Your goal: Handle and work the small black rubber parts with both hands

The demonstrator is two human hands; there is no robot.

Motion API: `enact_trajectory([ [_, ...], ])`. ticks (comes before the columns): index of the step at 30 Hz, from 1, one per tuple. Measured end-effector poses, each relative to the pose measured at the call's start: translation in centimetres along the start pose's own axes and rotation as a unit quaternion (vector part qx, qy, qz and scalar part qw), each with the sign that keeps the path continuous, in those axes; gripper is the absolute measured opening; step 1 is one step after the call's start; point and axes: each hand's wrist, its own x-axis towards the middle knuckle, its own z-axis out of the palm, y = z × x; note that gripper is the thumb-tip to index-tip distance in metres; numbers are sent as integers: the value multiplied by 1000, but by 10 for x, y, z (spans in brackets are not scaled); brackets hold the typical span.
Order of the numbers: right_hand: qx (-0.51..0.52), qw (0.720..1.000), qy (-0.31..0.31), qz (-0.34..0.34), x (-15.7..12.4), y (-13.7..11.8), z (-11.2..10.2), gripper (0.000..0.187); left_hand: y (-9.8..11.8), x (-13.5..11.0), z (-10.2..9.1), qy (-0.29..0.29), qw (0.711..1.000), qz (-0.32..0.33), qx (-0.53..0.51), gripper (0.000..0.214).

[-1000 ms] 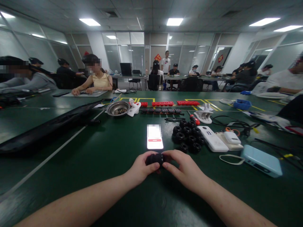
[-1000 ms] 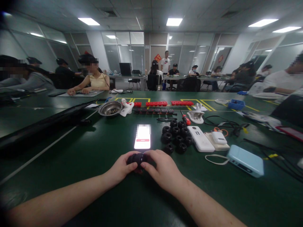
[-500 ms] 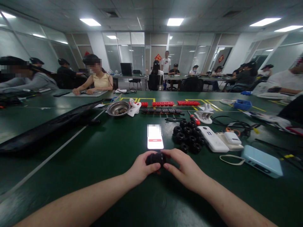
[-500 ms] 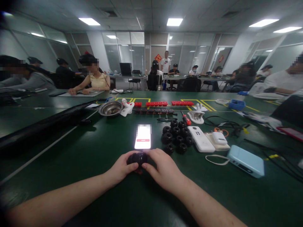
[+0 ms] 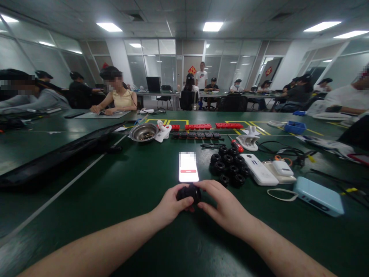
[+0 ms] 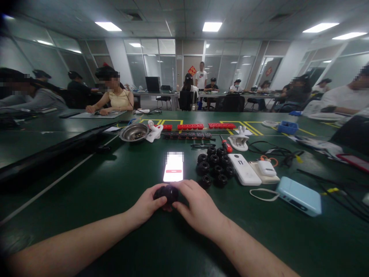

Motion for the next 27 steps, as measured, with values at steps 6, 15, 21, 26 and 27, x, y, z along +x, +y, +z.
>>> enact_trajectory([
  [6,-18,997,23,68,-1,3,3,28,-1,-1,0,8,1000,-5,-13,52],
  [15,2,1000,10,-20,0,-1,-1,41,-2,2,-1,8,1000,0,3,52],
  [21,-17,996,37,84,-1,4,3,29,-2,0,-1,8,1000,-8,-16,50],
  [26,-15,999,4,50,1,3,3,20,1,1,0,-2,1000,-23,4,56],
  [27,-9,1000,5,28,1,2,2,24,1,1,0,1,1000,-21,6,56],
])
